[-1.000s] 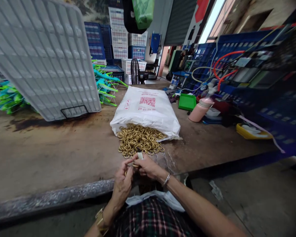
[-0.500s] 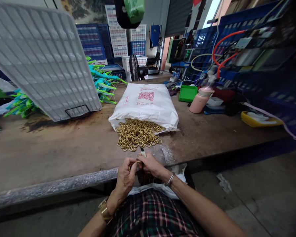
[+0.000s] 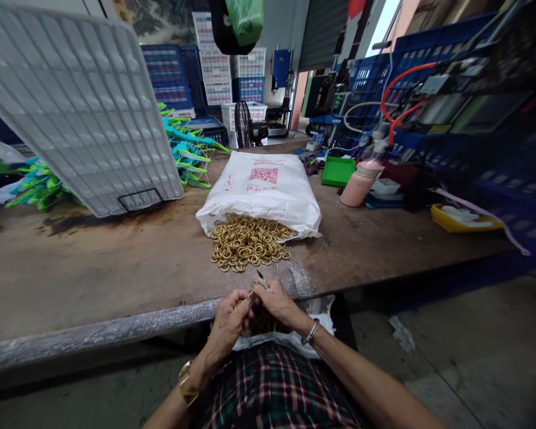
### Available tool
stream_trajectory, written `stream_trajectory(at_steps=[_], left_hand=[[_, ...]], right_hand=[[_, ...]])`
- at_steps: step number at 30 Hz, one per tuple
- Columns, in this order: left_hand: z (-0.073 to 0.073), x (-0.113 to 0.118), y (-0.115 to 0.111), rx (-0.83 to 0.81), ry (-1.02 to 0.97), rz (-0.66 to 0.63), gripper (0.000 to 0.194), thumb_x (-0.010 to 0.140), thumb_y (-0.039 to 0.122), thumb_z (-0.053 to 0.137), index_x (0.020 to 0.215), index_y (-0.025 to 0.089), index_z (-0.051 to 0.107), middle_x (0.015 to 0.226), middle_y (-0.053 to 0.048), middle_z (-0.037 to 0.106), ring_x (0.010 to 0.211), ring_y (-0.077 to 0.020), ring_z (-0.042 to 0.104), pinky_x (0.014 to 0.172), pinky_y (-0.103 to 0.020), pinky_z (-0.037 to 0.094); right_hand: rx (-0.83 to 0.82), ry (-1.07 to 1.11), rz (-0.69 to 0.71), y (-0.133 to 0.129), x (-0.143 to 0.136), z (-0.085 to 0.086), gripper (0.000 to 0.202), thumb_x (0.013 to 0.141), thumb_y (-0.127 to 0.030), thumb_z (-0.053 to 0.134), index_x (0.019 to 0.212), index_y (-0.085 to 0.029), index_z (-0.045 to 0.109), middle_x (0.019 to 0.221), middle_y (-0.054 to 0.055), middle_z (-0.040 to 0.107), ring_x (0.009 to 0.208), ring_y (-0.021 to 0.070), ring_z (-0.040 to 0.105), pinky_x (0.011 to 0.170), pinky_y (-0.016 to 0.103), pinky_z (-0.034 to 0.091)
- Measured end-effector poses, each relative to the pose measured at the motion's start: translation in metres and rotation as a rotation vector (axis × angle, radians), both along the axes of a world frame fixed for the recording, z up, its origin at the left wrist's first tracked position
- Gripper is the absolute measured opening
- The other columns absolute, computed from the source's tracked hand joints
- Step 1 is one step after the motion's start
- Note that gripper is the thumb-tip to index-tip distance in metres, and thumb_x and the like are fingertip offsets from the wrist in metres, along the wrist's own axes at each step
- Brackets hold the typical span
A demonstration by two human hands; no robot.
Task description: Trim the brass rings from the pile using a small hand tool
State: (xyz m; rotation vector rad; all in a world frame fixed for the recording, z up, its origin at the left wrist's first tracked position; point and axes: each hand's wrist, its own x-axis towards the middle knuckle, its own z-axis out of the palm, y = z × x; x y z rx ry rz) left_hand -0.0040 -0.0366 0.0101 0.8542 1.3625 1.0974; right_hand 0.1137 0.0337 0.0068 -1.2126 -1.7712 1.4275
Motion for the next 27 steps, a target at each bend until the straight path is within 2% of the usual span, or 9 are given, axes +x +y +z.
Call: stream_trajectory(at_steps=[6, 11, 15, 21, 24, 27], left_hand=[[0.004, 0.002, 0.002, -0.048, -0.243, -0.019, 0.031, 0.072, 0.046, 0.063, 0.078, 0.017, 0.053, 0.058, 0.006, 0.051, 0.039, -0.0039, 0.036, 0.036, -0.016, 0.027], [0.005, 0.007, 0.005, -0.045, -0.157, 0.016, 0.034, 0.069, 0.048, 0.064, 0.074, 0.017, 0.052, 0.055, 0.006, 0.05, 0.039, -0.0039, 0.037, 0.036, -0.015, 0.027], [0.005, 0.009, 0.009, -0.05, -0.108, -0.008, 0.034, 0.073, 0.049, 0.06, 0.072, 0.017, 0.052, 0.053, 0.006, 0.048, 0.038, -0.004, 0.036, 0.036, -0.016, 0.028], [0.003, 0.007, 0.011, -0.042, -0.164, -0.034, 0.032, 0.076, 0.048, 0.059, 0.076, 0.017, 0.053, 0.055, 0.006, 0.048, 0.04, -0.0039, 0.037, 0.037, -0.015, 0.028], [0.003, 0.007, 0.012, -0.042, -0.159, -0.019, 0.032, 0.075, 0.048, 0.06, 0.078, 0.017, 0.053, 0.055, 0.006, 0.049, 0.04, -0.004, 0.037, 0.037, -0.015, 0.027], [0.003, 0.007, 0.014, -0.032, -0.114, -0.001, 0.033, 0.075, 0.049, 0.059, 0.076, 0.017, 0.053, 0.056, 0.006, 0.05, 0.04, -0.0042, 0.038, 0.037, -0.015, 0.027]], right_hand=[[0.003, 0.047, 0.042, 0.002, 0.007, 0.004, 0.028, 0.081, -0.032, 0.042, 0.058, -0.017, 0.049, 0.055, -0.004, 0.049, 0.053, 0.0089, 0.042, 0.053, 0.021, 0.032], [0.102, 0.045, 0.101, 0.001, 0.014, 0.005, 0.024, 0.081, -0.035, 0.047, 0.066, -0.017, 0.051, 0.057, -0.004, 0.048, 0.056, 0.0096, 0.042, 0.053, 0.021, 0.032], [0.059, 0.062, 0.077, 0.003, 0.016, 0.004, 0.022, 0.081, -0.031, 0.045, 0.064, -0.017, 0.05, 0.056, -0.004, 0.047, 0.056, 0.0093, 0.041, 0.053, 0.02, 0.032], [0.022, 0.055, 0.039, 0.009, 0.017, 0.0, 0.024, 0.084, -0.029, 0.042, 0.065, -0.017, 0.051, 0.059, -0.003, 0.051, 0.055, 0.0093, 0.043, 0.054, 0.02, 0.034], [0.181, -0.089, 0.032, 0.009, 0.021, -0.004, 0.022, 0.084, -0.025, 0.04, 0.067, -0.018, 0.051, 0.06, -0.002, 0.052, 0.055, 0.01, 0.045, 0.056, 0.021, 0.033], [0.393, -0.275, 0.177, 0.006, 0.026, -0.007, 0.013, 0.079, -0.015, 0.043, 0.073, -0.018, 0.053, 0.063, -0.001, 0.054, 0.059, 0.0113, 0.046, 0.057, 0.022, 0.03]])
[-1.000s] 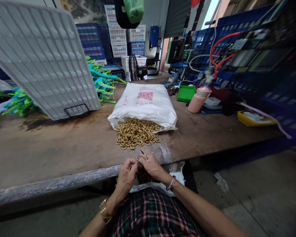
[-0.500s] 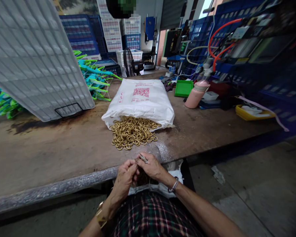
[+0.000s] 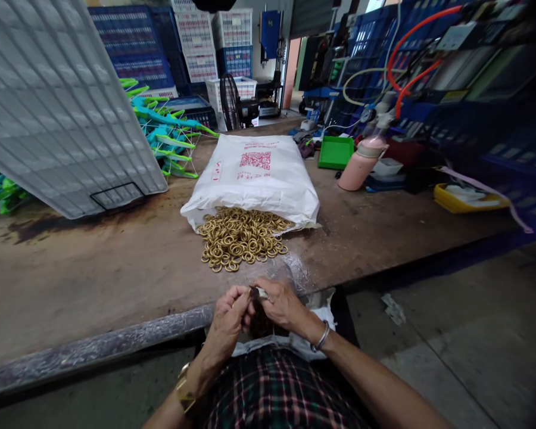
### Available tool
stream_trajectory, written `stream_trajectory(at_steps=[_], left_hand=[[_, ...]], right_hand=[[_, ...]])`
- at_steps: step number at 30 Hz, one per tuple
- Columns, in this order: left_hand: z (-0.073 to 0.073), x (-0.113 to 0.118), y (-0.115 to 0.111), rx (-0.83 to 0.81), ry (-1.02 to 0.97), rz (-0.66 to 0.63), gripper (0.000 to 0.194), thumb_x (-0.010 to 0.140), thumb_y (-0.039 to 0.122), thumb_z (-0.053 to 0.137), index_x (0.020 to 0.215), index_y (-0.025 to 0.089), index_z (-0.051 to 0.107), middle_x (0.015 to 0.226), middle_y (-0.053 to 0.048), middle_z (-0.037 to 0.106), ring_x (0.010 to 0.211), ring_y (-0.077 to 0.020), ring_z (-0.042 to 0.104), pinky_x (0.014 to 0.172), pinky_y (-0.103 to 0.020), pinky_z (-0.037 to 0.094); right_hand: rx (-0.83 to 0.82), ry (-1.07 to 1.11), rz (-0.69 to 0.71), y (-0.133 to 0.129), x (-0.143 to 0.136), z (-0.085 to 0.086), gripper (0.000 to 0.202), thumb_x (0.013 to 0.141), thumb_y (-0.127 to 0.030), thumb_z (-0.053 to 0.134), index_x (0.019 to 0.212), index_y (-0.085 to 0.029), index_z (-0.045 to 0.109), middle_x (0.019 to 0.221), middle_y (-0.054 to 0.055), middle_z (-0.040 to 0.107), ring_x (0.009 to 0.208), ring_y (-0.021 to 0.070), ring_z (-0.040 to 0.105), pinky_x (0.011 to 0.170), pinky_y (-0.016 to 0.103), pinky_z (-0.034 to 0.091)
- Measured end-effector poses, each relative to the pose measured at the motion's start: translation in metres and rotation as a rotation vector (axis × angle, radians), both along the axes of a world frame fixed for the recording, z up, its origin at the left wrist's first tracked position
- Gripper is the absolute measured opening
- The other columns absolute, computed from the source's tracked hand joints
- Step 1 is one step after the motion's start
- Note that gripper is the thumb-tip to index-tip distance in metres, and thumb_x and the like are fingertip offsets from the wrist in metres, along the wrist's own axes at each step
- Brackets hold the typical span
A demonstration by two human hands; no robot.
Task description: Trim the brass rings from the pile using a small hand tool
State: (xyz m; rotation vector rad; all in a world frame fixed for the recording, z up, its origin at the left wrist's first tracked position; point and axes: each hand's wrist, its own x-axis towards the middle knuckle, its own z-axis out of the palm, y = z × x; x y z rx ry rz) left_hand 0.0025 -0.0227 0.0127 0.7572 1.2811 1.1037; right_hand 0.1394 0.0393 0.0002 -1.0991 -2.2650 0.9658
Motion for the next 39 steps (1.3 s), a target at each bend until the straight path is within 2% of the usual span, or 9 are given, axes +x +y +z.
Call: stream_trajectory(at_steps=[5, 13, 17, 22, 25, 28, 31, 34, 39], left_hand=[[-0.002, -0.003, 0.001, 0.036, 0.111, 0.007, 0.034, 0.076, 0.051, 0.056, 0.07, 0.017, 0.051, 0.054, 0.005, 0.05, 0.04, -0.0051, 0.039, 0.038, -0.016, 0.03], [0.004, -0.004, 0.0, 0.04, 0.15, 0.018, 0.037, 0.072, 0.054, 0.058, 0.065, 0.018, 0.051, 0.05, 0.005, 0.049, 0.039, -0.0057, 0.038, 0.039, -0.018, 0.028], [-0.001, -0.011, 0.0, 0.008, 0.062, 0.03, 0.04, 0.073, 0.056, 0.057, 0.063, 0.018, 0.049, 0.043, 0.007, 0.043, 0.036, -0.005, 0.034, 0.037, -0.017, 0.025], [0.0, -0.021, -0.005, -0.021, -0.078, 0.118, 0.039, 0.07, 0.054, 0.063, 0.066, 0.018, 0.048, 0.048, 0.007, 0.046, 0.037, -0.0034, 0.033, 0.037, -0.015, 0.024], [0.006, -0.022, -0.013, -0.042, -0.16, 0.068, 0.037, 0.07, 0.051, 0.065, 0.071, 0.017, 0.052, 0.048, 0.007, 0.047, 0.036, -0.0033, 0.034, 0.035, -0.015, 0.024], [0.007, -0.021, -0.017, -0.052, -0.35, 0.041, 0.033, 0.07, 0.046, 0.067, 0.076, 0.017, 0.053, 0.05, 0.007, 0.047, 0.035, -0.0032, 0.033, 0.034, -0.015, 0.024], [0.004, -0.024, -0.015, -0.089, -0.492, 0.106, 0.033, 0.067, 0.044, 0.07, 0.075, 0.017, 0.053, 0.059, 0.004, 0.054, 0.04, -0.0037, 0.039, 0.034, -0.015, 0.026], [0.0, -0.027, -0.011, -0.113, -0.52, 0.18, 0.037, 0.065, 0.045, 0.072, 0.069, 0.015, 0.051, 0.071, -0.002, 0.061, 0.046, -0.0058, 0.047, 0.035, -0.015, 0.03], [-0.002, -0.03, -0.012, -0.132, -0.54, 0.247, 0.034, 0.061, 0.04, 0.075, 0.069, 0.015, 0.053, 0.069, -0.004, 0.063, 0.051, -0.0094, 0.053, 0.037, -0.016, 0.032]], right_hand=[[0.12, -0.188, 0.059, -0.004, -0.002, -0.001, 0.017, 0.073, -0.008, 0.042, 0.081, -0.018, 0.055, 0.072, 0.002, 0.06, 0.065, 0.0133, 0.051, 0.059, 0.023, 0.028], [0.101, -0.343, 0.064, -0.002, -0.005, 0.0, 0.026, 0.07, -0.008, 0.042, 0.09, -0.017, 0.055, 0.079, 0.004, 0.064, 0.069, 0.0153, 0.056, 0.059, 0.025, 0.028], [0.12, -0.426, 0.041, -0.001, -0.016, 0.004, 0.028, 0.07, -0.009, 0.043, 0.094, -0.016, 0.055, 0.08, 0.006, 0.065, 0.068, 0.0167, 0.057, 0.058, 0.026, 0.027], [0.125, -0.486, 0.02, 0.005, -0.039, 0.009, 0.027, 0.074, -0.008, 0.043, 0.097, -0.016, 0.055, 0.086, 0.007, 0.066, 0.071, 0.0171, 0.057, 0.059, 0.027, 0.028], [0.129, -0.504, -0.078, 0.019, -0.042, 0.01, 0.025, 0.077, -0.007, 0.042, 0.095, -0.017, 0.056, 0.083, 0.007, 0.066, 0.07, 0.0167, 0.057, 0.059, 0.027, 0.028], [0.197, -0.49, -0.195, 0.037, -0.041, 0.011, 0.022, 0.077, -0.007, 0.043, 0.091, -0.017, 0.056, 0.084, 0.006, 0.064, 0.073, 0.0162, 0.057, 0.061, 0.026, 0.03], [0.276, -0.429, -0.239, 0.053, -0.042, 0.013, 0.022, 0.079, -0.009, 0.043, 0.096, -0.018, 0.054, 0.093, 0.006, 0.061, 0.079, 0.0161, 0.056, 0.065, 0.025, 0.033], [0.319, -0.429, -0.252, 0.063, -0.05, 0.014, 0.026, 0.081, -0.013, 0.044, 0.104, -0.02, 0.053, 0.101, 0.006, 0.057, 0.086, 0.0173, 0.055, 0.069, 0.025, 0.035], [0.312, -0.555, -0.236, 0.068, -0.065, 0.013, 0.018, 0.086, -0.021, 0.044, 0.102, -0.022, 0.053, 0.102, 0.006, 0.054, 0.083, 0.0179, 0.057, 0.068, 0.028, 0.037]])
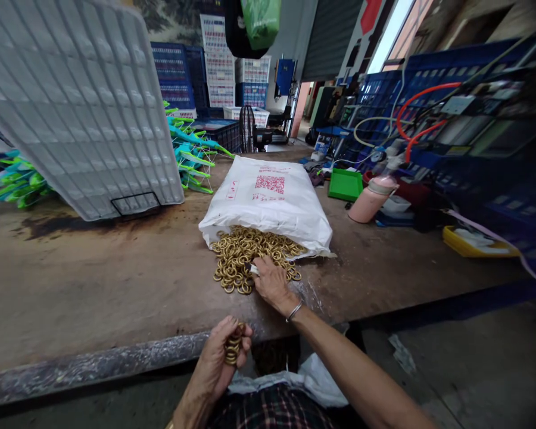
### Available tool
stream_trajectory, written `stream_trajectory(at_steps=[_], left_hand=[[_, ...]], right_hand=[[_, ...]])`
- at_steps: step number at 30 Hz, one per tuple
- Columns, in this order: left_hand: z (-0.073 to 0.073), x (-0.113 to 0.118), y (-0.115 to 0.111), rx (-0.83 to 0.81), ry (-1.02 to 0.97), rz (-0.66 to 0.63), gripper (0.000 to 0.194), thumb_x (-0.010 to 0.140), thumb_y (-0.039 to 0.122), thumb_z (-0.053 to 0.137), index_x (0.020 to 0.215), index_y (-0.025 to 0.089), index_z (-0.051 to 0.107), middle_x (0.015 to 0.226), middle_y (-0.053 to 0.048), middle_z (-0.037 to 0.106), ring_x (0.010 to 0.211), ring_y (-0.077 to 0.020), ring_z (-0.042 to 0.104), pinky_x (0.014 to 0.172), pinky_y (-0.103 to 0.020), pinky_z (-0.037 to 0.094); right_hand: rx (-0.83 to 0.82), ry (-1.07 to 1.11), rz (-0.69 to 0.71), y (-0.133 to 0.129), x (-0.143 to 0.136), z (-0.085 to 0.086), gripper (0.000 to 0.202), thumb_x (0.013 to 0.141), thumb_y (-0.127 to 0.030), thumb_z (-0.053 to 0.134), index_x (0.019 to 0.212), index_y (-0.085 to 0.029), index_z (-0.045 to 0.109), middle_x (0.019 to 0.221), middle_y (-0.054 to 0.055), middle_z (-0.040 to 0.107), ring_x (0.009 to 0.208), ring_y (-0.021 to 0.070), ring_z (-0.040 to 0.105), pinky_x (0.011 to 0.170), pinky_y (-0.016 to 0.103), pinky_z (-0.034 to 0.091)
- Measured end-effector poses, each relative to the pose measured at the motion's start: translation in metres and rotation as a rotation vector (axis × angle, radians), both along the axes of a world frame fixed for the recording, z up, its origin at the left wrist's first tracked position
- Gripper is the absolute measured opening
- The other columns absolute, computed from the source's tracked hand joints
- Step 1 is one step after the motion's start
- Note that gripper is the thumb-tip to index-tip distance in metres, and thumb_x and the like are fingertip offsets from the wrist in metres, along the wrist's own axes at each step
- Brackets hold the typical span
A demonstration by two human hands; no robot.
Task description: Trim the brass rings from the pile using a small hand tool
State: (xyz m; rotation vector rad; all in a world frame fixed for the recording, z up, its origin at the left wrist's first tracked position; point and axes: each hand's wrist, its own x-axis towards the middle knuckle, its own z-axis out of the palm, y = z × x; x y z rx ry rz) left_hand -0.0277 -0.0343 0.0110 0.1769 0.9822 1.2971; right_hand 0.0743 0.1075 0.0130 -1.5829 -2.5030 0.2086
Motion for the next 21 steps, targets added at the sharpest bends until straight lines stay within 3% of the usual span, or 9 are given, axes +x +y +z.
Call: stream_trajectory(at_steps=[5, 11, 16, 21], left_hand=[[-0.001, -0.004, -0.002, 0.002, -0.107, -0.021, 0.032, 0.061, 0.034, 0.075, 0.081, 0.017, 0.058, 0.067, -0.001, 0.062, 0.052, -0.0099, 0.054, 0.038, -0.016, 0.03], [-0.003, -0.01, 0.006, 0.005, -0.161, 0.043, 0.031, 0.058, 0.036, 0.078, 0.063, 0.013, 0.057, 0.07, -0.004, 0.062, 0.06, -0.0118, 0.058, 0.039, -0.017, 0.032], [-0.001, -0.009, 0.019, 0.033, 0.045, 0.058, 0.037, 0.056, 0.039, 0.079, 0.064, 0.014, 0.054, 0.062, 0.0, 0.058, 0.052, -0.0081, 0.052, 0.035, -0.014, 0.029], [0.006, -0.004, 0.032, 0.084, 0.261, 0.075, 0.044, 0.058, 0.05, 0.074, 0.08, 0.017, 0.054, 0.057, 0.006, 0.053, 0.043, -0.0052, 0.045, 0.033, -0.013, 0.028]], right_hand=[[-0.014, -0.043, 0.02, 0.002, -0.008, -0.002, 0.018, 0.088, -0.02, 0.041, 0.102, -0.022, 0.053, 0.101, 0.007, 0.053, 0.08, 0.0173, 0.058, 0.066, 0.028, 0.037], [0.023, 0.045, 0.056, 0.005, -0.003, -0.007, 0.017, 0.083, -0.017, 0.044, 0.096, -0.021, 0.054, 0.097, 0.005, 0.055, 0.077, 0.0168, 0.056, 0.064, 0.026, 0.035], [0.002, 0.318, 0.143, 0.0, 0.012, -0.007, 0.016, 0.08, -0.011, 0.044, 0.09, -0.019, 0.054, 0.088, 0.004, 0.059, 0.08, 0.0159, 0.055, 0.07, 0.024, 0.037], [-0.1, 0.528, 0.263, -0.024, 0.026, -0.006, 0.015, 0.08, -0.014, 0.046, 0.09, -0.02, 0.054, 0.085, 0.002, 0.061, 0.078, 0.0147, 0.055, 0.072, 0.023, 0.038]])
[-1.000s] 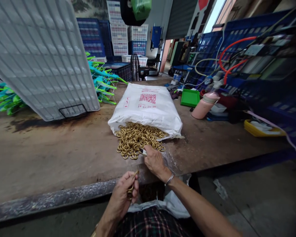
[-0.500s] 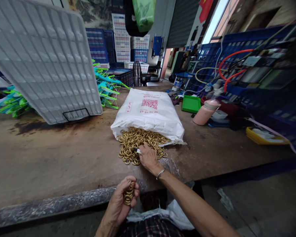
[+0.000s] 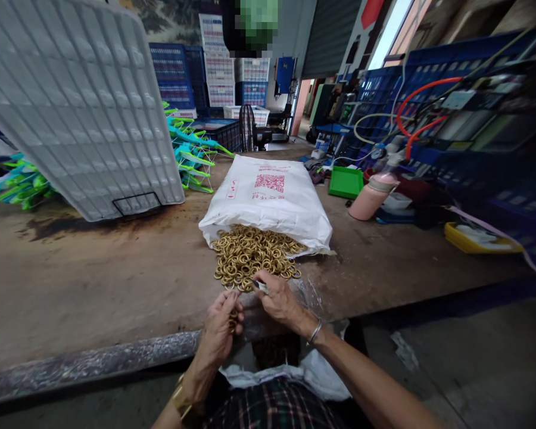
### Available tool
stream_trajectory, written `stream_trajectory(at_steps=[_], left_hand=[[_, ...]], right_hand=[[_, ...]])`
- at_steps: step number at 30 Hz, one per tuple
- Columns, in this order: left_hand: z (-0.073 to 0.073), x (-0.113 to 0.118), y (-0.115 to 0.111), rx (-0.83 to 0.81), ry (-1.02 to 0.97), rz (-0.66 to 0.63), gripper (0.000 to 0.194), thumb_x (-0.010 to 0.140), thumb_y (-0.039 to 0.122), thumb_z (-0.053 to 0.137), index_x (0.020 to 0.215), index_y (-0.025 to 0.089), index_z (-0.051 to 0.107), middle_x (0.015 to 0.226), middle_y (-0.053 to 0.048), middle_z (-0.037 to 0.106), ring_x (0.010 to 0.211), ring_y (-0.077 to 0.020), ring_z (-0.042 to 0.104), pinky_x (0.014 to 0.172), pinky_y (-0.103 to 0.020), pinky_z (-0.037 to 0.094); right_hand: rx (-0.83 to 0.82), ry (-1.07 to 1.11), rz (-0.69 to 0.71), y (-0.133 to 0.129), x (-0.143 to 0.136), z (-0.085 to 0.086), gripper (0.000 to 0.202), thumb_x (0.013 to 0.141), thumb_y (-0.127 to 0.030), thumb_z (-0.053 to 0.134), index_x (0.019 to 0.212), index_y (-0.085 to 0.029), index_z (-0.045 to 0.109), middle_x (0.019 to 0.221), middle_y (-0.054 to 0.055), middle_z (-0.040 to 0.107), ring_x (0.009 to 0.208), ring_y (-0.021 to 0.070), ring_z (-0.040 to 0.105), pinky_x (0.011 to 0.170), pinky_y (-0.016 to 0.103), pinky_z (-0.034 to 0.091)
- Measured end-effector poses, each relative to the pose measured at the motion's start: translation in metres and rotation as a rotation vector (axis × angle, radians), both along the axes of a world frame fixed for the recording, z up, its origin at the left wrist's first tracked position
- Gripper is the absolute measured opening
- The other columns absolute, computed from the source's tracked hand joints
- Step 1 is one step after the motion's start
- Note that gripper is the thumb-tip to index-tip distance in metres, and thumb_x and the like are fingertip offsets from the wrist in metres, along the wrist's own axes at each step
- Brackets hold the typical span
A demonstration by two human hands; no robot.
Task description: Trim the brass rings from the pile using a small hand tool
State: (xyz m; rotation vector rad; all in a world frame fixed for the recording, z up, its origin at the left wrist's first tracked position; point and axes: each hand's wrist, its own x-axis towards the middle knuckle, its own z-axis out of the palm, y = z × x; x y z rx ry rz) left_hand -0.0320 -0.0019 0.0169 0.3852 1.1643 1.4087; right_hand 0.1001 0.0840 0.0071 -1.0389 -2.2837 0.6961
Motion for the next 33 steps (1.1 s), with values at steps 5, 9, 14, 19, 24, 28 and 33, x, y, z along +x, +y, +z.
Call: stream_trajectory(at_steps=[5, 9, 14, 19, 24, 28, 33], left_hand=[[0.0, 0.005, 0.002, -0.002, 0.061, -0.064, 0.044, 0.06, 0.051, 0.072, 0.081, 0.017, 0.054, 0.053, 0.007, 0.05, 0.039, -0.0039, 0.04, 0.033, -0.013, 0.027], [-0.003, 0.008, -0.001, 0.004, 0.084, -0.097, 0.042, 0.06, 0.051, 0.072, 0.072, 0.016, 0.052, 0.053, 0.007, 0.049, 0.038, -0.003, 0.038, 0.033, -0.013, 0.027], [-0.005, 0.009, -0.005, -0.035, 0.157, -0.107, 0.044, 0.06, 0.054, 0.07, 0.075, 0.017, 0.053, 0.052, 0.007, 0.049, 0.037, -0.0034, 0.038, 0.033, -0.014, 0.026], [-0.01, 0.011, -0.007, -0.031, 0.195, -0.194, 0.04, 0.067, 0.053, 0.065, 0.074, 0.016, 0.052, 0.054, 0.007, 0.049, 0.039, -0.0032, 0.039, 0.034, -0.014, 0.028], [-0.02, 0.01, -0.01, -0.029, 0.201, -0.229, 0.039, 0.069, 0.054, 0.063, 0.074, 0.017, 0.051, 0.054, 0.007, 0.049, 0.039, -0.0035, 0.039, 0.035, -0.014, 0.027], [-0.022, 0.009, -0.012, 0.007, 0.19, -0.232, 0.036, 0.072, 0.052, 0.061, 0.074, 0.017, 0.05, 0.054, 0.007, 0.048, 0.04, -0.0037, 0.04, 0.035, -0.014, 0.029], [-0.016, 0.009, -0.012, 0.025, 0.189, -0.199, 0.037, 0.073, 0.053, 0.059, 0.075, 0.017, 0.05, 0.058, 0.006, 0.051, 0.04, -0.0043, 0.04, 0.034, -0.014, 0.029]], right_hand=[[-0.083, 0.018, 0.022, -0.021, 0.005, 0.0, 0.015, 0.079, -0.014, 0.047, 0.09, -0.02, 0.054, 0.079, 0.002, 0.061, 0.071, 0.014, 0.054, 0.067, 0.022, 0.038], [-0.175, 0.114, 0.021, -0.027, 0.004, 0.002, 0.011, 0.083, -0.022, 0.046, 0.089, -0.019, 0.054, 0.077, 0.001, 0.059, 0.07, 0.0133, 0.053, 0.065, 0.022, 0.037], [-0.334, 0.224, -0.017, -0.026, 0.0, 0.003, 0.018, 0.085, -0.031, 0.044, 0.077, -0.018, 0.053, 0.068, -0.003, 0.052, 0.063, 0.0105, 0.046, 0.059, 0.02, 0.034], [-0.353, 0.201, -0.078, -0.025, -0.004, 0.002, 0.015, 0.08, -0.025, 0.046, 0.067, -0.018, 0.049, 0.06, -0.006, 0.043, 0.058, 0.0092, 0.04, 0.055, 0.02, 0.029], [-0.348, 0.196, -0.053, -0.028, -0.005, 0.007, 0.014, 0.079, -0.025, 0.046, 0.066, -0.019, 0.047, 0.059, -0.006, 0.042, 0.056, 0.0092, 0.038, 0.054, 0.02, 0.028], [-0.369, 0.225, -0.03, -0.026, -0.006, 0.002, 0.019, 0.082, -0.028, 0.042, 0.065, -0.019, 0.045, 0.059, -0.005, 0.042, 0.056, 0.0095, 0.039, 0.054, 0.02, 0.029], [-0.236, 0.098, -0.095, -0.024, 0.003, -0.008, 0.014, 0.083, -0.02, 0.041, 0.071, -0.019, 0.048, 0.064, -0.002, 0.049, 0.06, 0.0111, 0.043, 0.058, 0.021, 0.031]])
